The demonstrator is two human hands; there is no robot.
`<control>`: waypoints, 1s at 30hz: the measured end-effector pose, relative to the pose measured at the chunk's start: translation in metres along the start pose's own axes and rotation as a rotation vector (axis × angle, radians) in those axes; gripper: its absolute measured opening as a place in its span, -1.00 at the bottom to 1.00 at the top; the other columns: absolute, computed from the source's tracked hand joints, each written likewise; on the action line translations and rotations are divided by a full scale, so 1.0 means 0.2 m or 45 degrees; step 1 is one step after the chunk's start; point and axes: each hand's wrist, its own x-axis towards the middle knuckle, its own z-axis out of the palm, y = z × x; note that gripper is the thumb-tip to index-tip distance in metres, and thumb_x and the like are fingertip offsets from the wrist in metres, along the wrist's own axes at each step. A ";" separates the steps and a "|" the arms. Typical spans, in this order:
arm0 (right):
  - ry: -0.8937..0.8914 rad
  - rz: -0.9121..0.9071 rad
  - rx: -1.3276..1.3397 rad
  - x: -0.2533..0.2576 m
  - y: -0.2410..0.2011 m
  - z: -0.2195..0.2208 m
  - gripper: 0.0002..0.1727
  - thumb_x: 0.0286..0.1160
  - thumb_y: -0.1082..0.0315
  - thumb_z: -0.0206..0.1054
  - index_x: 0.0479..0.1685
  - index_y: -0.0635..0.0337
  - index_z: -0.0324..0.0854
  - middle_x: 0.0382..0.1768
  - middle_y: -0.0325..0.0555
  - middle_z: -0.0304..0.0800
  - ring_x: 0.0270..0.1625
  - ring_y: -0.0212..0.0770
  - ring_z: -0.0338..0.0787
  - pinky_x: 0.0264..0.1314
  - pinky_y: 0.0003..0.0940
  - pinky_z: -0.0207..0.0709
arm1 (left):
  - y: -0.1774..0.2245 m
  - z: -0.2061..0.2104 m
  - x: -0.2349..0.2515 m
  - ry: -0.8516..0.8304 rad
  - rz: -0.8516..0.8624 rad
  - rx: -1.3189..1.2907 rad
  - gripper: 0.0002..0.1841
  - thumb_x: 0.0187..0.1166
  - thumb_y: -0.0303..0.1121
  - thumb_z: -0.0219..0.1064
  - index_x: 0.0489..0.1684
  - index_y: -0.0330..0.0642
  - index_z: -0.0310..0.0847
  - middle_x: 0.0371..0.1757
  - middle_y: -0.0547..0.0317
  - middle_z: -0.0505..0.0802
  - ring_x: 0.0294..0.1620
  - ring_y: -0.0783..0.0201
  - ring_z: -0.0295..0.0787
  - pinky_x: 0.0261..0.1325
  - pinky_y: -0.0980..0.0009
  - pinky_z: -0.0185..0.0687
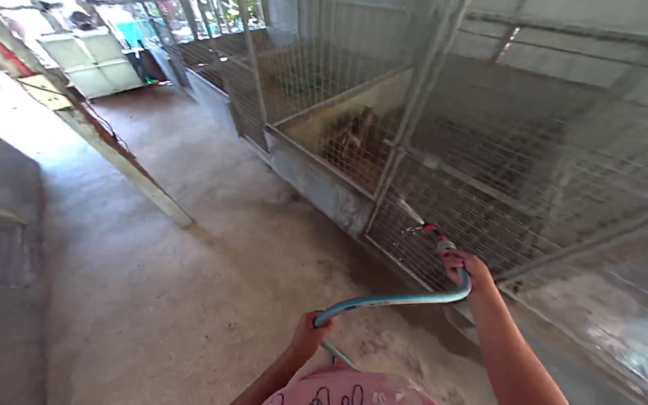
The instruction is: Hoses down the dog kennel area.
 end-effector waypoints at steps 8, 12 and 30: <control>-0.123 0.028 -0.189 0.83 0.23 1.18 -0.72 0.91 0.34 -0.21 -0.10 0.18 0.39 -0.58 -0.36 0.53 -0.82 -0.66 0.31 -0.80 -0.82 0.23 | -0.13 -0.65 0.57 0.297 -0.040 -0.204 -0.82 0.56 -0.40 0.24 -0.50 -0.14 0.60 -0.69 0.58 0.54 -0.65 0.66 0.45 -0.43 0.59 0.45; -0.134 0.019 -0.201 1.14 0.49 1.73 -0.71 0.91 0.33 -0.20 -0.14 0.19 0.39 -0.61 -0.36 0.53 -0.84 -0.66 0.31 -0.81 -0.81 0.24 | -0.13 -1.18 0.92 0.345 -0.086 -0.264 -0.77 0.61 -0.41 0.20 -0.54 -0.10 0.57 -0.71 0.56 0.58 -0.66 0.65 0.50 -0.46 0.60 0.49; -0.148 -0.096 -0.067 2.47 1.08 4.21 -0.73 0.92 0.37 -0.22 -0.10 0.20 0.38 -0.57 -0.35 0.55 -0.80 -0.65 0.35 -0.77 -0.80 0.30 | 0.40 -3.52 2.84 0.599 0.130 -0.175 -0.74 0.43 -0.46 0.20 -0.69 0.08 0.52 -0.77 0.69 0.47 -0.73 0.72 0.33 -0.56 0.65 0.31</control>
